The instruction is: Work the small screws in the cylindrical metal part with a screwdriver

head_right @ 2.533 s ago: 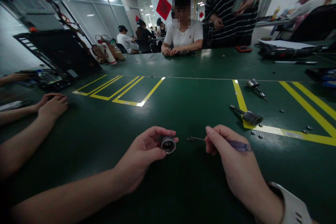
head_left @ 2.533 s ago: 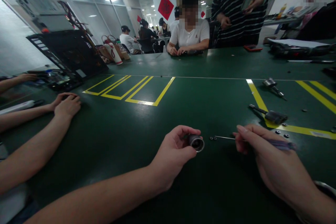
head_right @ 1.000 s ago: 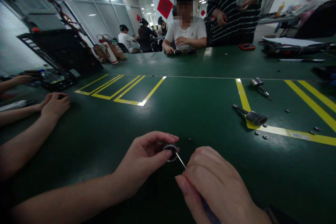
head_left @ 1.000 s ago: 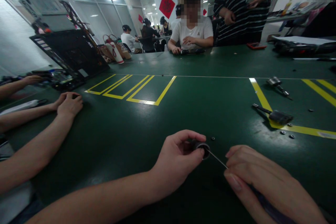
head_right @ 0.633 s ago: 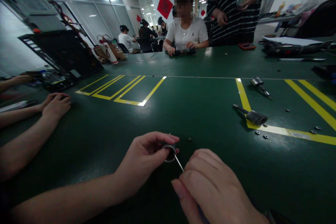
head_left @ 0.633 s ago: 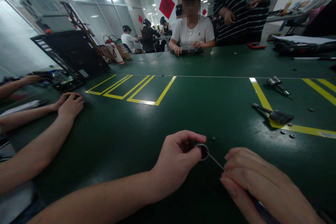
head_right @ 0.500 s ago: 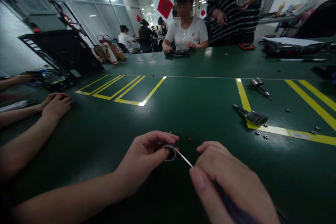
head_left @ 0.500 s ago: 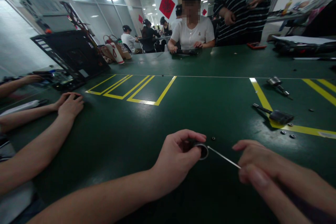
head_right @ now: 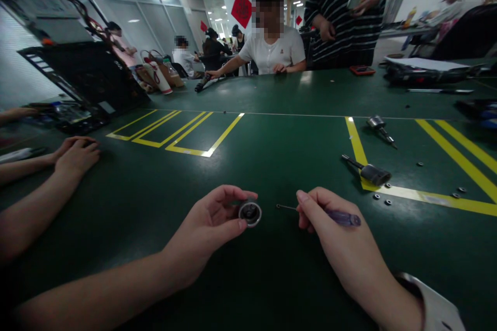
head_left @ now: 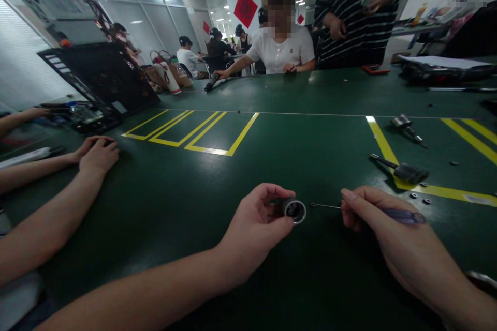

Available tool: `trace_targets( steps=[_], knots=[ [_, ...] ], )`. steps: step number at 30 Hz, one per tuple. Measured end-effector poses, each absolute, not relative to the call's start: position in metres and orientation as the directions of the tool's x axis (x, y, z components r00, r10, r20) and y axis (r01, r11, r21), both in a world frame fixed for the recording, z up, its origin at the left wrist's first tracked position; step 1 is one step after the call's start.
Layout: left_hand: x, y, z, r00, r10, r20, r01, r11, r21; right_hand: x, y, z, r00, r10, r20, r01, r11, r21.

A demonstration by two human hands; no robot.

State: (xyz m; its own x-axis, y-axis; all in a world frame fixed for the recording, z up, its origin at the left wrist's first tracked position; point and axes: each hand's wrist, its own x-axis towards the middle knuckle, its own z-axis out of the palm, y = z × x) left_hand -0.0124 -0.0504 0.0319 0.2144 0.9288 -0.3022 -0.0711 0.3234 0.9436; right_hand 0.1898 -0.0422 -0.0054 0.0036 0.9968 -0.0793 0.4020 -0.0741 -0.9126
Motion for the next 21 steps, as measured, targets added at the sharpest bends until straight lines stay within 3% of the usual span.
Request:
trace_targets(
  steps=[5,9,12,15,17,19,21],
  knots=[
    [-0.013,-0.050,0.032,0.224,0.924,-0.311,-0.068,0.333,0.941,0.187,-0.042,0.013,-0.019,0.999,-0.033,0.566,-0.017,-0.824],
    [-0.012,-0.049,0.031,0.211,0.931,-0.296,-0.069,0.317,0.946,0.185,-0.044,0.022,-0.028,0.999,-0.033,0.593,-0.010,-0.805],
    [-0.012,-0.049,0.031,0.200,0.935,-0.294,-0.070,0.312,0.947,0.182,-0.045,0.018,-0.030,0.993,-0.115,0.456,-0.089,-0.885],
    [-0.012,-0.050,0.033,0.185,0.937,-0.297,-0.064,0.313,0.948,0.180,-0.048,0.014,-0.018,0.986,-0.163,0.108,-0.160,-0.981],
    [-0.012,-0.050,0.034,0.183,0.939,-0.292,-0.065,0.308,0.949,0.181,-0.051,0.013,-0.007,0.995,-0.104,-0.075,-0.105,-0.992],
    [-0.012,-0.050,0.033,0.190,0.941,-0.281,-0.074,0.299,0.951,0.184,-0.056,0.013,-0.013,1.000,0.021,-0.087,0.020,-0.996],
    [-0.011,-0.050,0.032,0.195,0.943,-0.268,-0.082,0.288,0.954,0.185,-0.063,0.013,-0.077,0.983,0.167,0.070,0.172,-0.983]
  ],
)
